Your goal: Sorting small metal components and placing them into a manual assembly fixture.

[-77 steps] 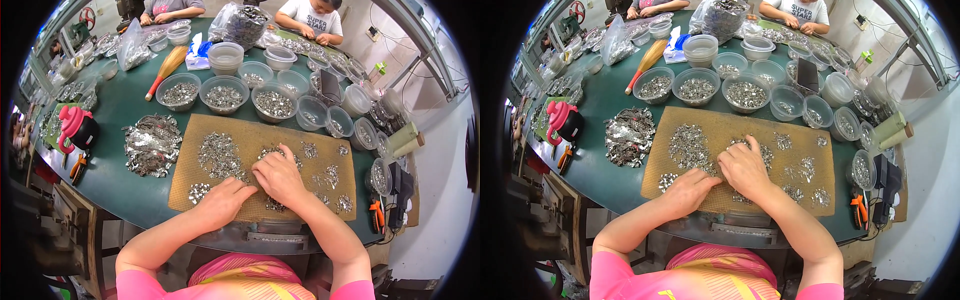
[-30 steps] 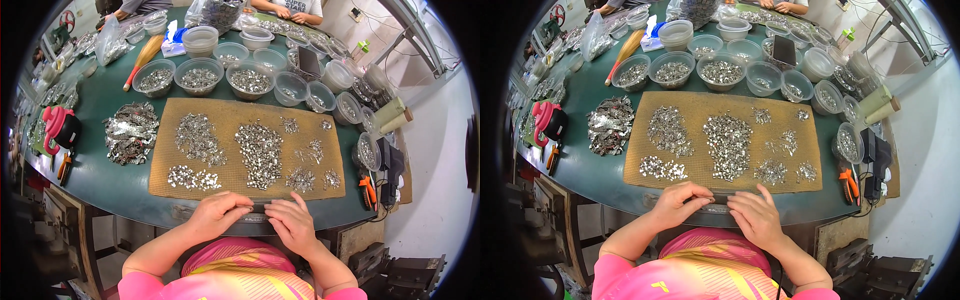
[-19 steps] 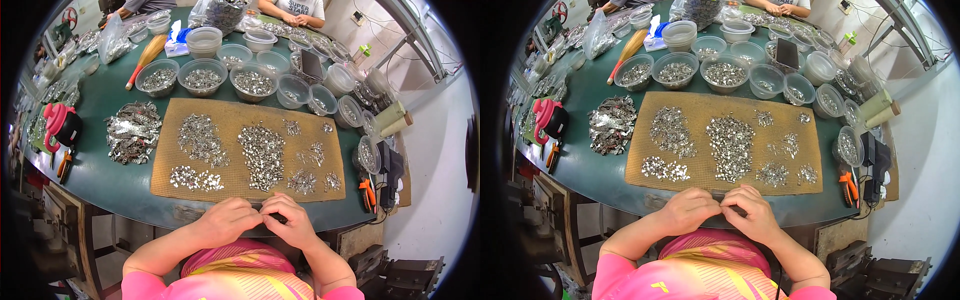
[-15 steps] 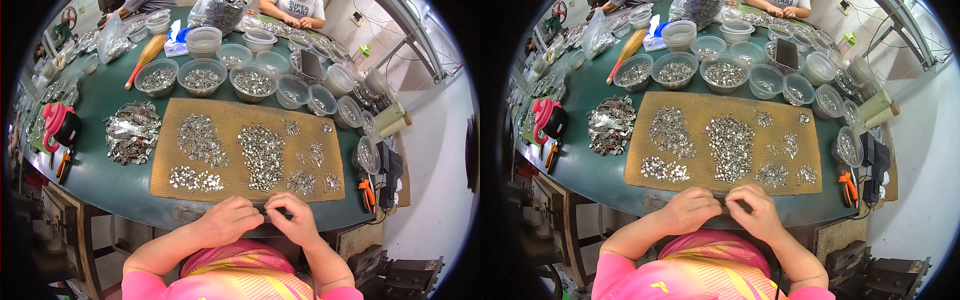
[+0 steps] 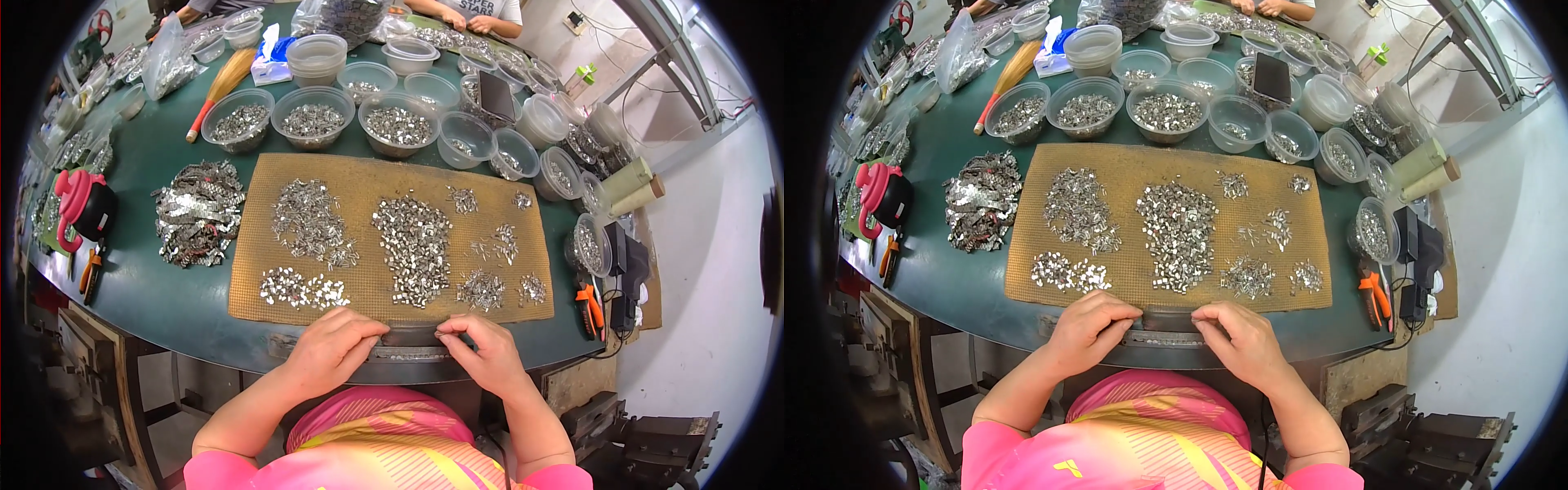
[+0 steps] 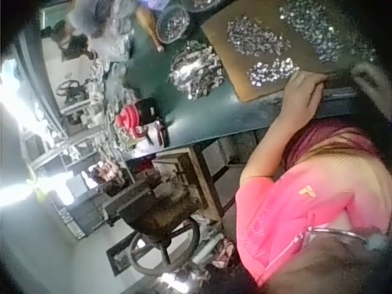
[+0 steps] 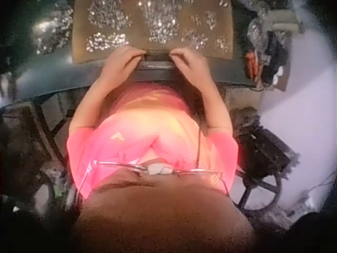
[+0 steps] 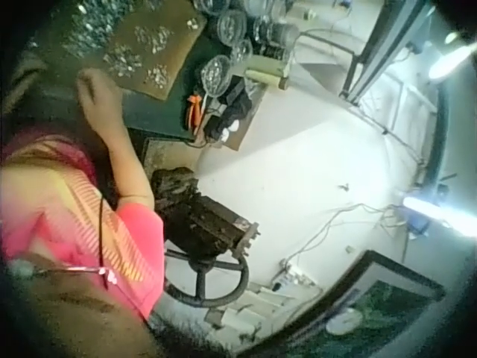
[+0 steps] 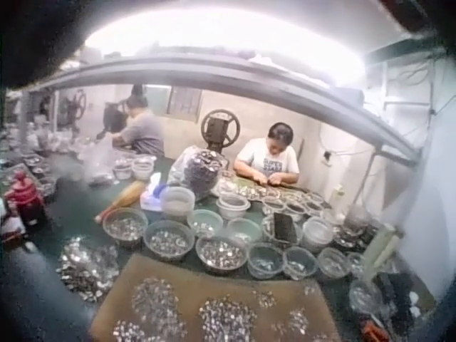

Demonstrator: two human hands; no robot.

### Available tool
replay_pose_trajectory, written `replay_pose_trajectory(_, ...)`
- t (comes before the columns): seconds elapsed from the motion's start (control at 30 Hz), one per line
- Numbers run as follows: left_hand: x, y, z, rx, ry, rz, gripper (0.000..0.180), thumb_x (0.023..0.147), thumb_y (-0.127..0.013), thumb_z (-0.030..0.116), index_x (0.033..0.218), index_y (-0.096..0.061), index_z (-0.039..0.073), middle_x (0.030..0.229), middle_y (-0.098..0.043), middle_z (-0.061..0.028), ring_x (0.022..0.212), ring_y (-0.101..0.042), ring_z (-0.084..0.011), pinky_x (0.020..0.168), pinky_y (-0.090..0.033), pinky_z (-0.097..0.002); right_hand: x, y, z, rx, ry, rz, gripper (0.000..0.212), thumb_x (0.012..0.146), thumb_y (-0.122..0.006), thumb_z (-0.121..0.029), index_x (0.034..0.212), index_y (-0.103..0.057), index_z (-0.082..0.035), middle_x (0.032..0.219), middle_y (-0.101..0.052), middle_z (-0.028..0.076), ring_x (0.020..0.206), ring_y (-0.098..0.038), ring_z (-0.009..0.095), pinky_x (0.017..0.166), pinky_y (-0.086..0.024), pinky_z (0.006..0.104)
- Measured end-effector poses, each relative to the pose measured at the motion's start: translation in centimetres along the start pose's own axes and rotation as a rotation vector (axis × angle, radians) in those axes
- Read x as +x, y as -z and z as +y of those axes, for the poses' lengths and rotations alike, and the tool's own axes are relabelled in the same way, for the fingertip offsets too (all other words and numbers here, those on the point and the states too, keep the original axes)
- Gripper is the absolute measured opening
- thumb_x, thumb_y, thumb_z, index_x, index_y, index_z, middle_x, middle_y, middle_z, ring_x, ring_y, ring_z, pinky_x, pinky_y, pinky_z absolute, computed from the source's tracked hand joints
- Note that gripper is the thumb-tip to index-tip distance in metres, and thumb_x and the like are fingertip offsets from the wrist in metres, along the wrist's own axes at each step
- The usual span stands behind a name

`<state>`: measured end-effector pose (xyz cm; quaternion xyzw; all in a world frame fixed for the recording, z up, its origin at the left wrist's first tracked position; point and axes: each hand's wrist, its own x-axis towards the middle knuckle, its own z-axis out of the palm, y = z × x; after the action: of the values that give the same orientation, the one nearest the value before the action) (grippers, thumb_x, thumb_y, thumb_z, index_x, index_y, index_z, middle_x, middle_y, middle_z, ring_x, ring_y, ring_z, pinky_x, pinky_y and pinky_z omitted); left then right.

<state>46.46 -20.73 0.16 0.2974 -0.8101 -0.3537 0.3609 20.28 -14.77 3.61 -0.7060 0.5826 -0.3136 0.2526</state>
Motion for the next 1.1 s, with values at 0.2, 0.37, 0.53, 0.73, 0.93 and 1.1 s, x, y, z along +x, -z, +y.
replay_pose_trajectory(0.2,-0.3,-0.1,0.2,0.032,0.06,0.0,0.015,0.091,-0.073,0.005,0.106,-0.072,0.004,0.091,-0.07,-0.0101,0.083,-0.065,-0.0293,0.076,-0.053,-0.0407,-1.1,-0.6,-0.8,-0.173,0.222,-0.002,0.011,0.089,-0.073,-0.003,0.099,-0.07,-0.006,0.091,-0.073,0.009,0.088,-0.071,0.027,0.102,-0.051,0.0506)
replay_pose_trajectory(0.37,-0.4,-0.2,0.0,0.028,0.024,0.058,0.012,0.091,-0.073,0.005,0.102,-0.072,0.003,0.09,-0.069,-0.0107,0.082,-0.065,-0.0292,0.075,-0.052,-0.0406,-1.7,-1.7,-0.7,-0.217,0.246,0.007,0.017,0.087,-0.073,-0.002,0.103,-0.068,-0.007,0.104,-0.073,0.006,0.101,-0.07,0.026,0.105,-0.048,0.0498)
replay_pose_trajectory(0.53,-0.6,-0.3,-0.1,0.005,0.081,0.04,0.013,0.092,-0.073,0.005,0.104,-0.07,0.004,0.091,-0.069,-0.0107,0.083,-0.066,-0.0292,0.075,-0.052,-0.0401,-2.1,-2.3,-0.7,-0.212,0.193,0.004,0.017,0.087,-0.074,-0.003,0.102,-0.068,-0.007,0.105,-0.073,0.006,0.103,-0.07,0.025,0.105,-0.048,0.0495)
replay_pose_trajectory(0.73,-0.8,-0.2,0.0,-0.052,0.129,0.04,0.014,0.093,-0.074,0.008,0.106,-0.069,0.005,0.092,-0.072,-0.0115,0.081,-0.068,-0.0297,0.072,-0.054,-0.0394,-2.1,-3.0,-1.4,-0.312,0.251,0.067,0.018,0.086,-0.074,-0.002,0.101,-0.068,-0.007,0.106,-0.074,0.007,0.1,-0.071,0.026,0.103,-0.049,0.0491)
replay_pose_trajectory(0.93,-0.9,-0.3,0.3,-0.073,0.133,0.04,0.013,0.092,-0.076,0.008,0.104,-0.072,0.006,0.096,-0.076,-0.0092,0.086,-0.073,-0.0266,0.075,-0.057,-0.0362,-3.3,-2.2,-1.3,-0.346,0.346,0.066,0.024,0.086,-0.074,-0.003,0.109,-0.072,-0.005,0.116,-0.075,0.01,0.108,-0.072,0.027,0.105,-0.049,0.0501)
replay_pose_trajectory(1.1,-1.0,0.4,0.4,0.008,0.037,0.038,0.013,0.09,-0.077,0.008,0.102,-0.072,0.006,0.093,-0.072,-0.0082,0.087,-0.069,-0.0267,0.076,-0.055,-0.0373,-0.7,-1.3,-1.4,-0.239,0.335,-0.03,0.026,0.088,-0.073,-0.005,0.114,-0.073,-0.008,0.118,-0.075,0.008,0.113,-0.07,0.026,0.11,-0.046,0.0512)
